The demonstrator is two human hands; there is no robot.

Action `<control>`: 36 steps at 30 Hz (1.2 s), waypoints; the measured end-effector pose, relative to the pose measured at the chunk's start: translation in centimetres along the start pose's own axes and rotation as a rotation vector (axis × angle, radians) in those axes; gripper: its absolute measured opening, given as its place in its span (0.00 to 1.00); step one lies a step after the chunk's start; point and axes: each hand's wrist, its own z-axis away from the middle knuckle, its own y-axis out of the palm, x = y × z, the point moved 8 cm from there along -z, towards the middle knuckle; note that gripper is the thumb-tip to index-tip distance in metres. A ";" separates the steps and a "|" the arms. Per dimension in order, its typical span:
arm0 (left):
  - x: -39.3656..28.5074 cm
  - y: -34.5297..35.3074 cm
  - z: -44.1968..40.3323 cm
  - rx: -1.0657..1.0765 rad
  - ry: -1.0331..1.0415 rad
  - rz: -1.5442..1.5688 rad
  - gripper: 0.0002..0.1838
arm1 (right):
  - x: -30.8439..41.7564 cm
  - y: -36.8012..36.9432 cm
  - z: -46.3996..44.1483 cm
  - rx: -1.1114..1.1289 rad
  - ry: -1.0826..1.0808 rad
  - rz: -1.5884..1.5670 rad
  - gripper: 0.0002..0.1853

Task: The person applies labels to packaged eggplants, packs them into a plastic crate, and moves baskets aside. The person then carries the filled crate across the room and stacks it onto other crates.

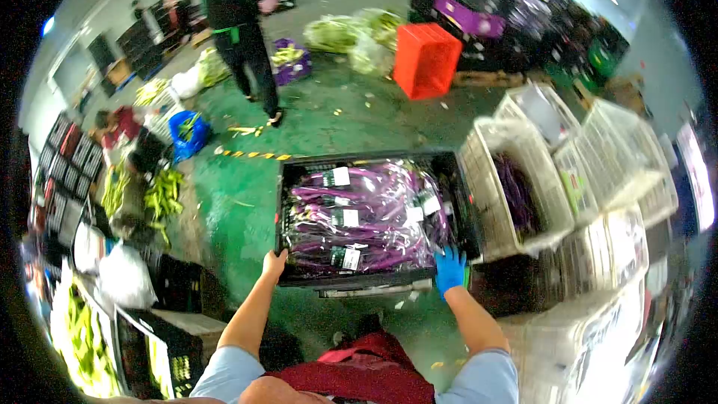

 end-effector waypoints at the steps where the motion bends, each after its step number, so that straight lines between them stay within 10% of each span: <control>1: -0.9 -0.4 1.0 0.013 -0.058 0.046 0.22 | 0.2 -0.2 -0.3 -0.007 0.014 0.034 0.26; 23: 3.4 0.3 -3.5 0.153 0.103 -0.179 0.25 | 2.1 1.2 1.4 -0.066 0.172 0.087 0.15; 25: -1.6 -1.1 -1.7 0.345 0.100 -0.207 0.33 | 0.5 0.0 0.7 0.121 0.844 -0.481 0.17; 27: -2.9 -1.1 -1.1 0.829 -0.014 -0.289 0.38 | -0.3 0.1 1.6 -0.241 0.912 -0.363 0.23; 29: 0.9 2.4 -2.3 1.018 0.351 -0.207 0.41 | 2.1 0.3 2.5 -0.128 0.760 0.119 0.28; 31: 2.6 4.2 -5.0 1.297 0.273 -0.529 0.36 | 4.3 2.1 5.7 -0.453 1.043 -0.554 0.31; 32: -7.5 -1.0 -6.4 1.180 0.315 -0.525 0.33 | 5.7 5.2 8.5 -0.432 1.151 -0.482 0.30; 35: -9.2 -2.0 -17.4 0.573 0.248 -0.009 0.30 | 18.2 8.1 8.3 -0.460 1.556 -1.420 0.34; 36: -12.6 -2.5 -19.9 0.429 0.561 0.038 0.32 | 22.3 6.5 5.5 -0.402 1.509 -1.496 0.30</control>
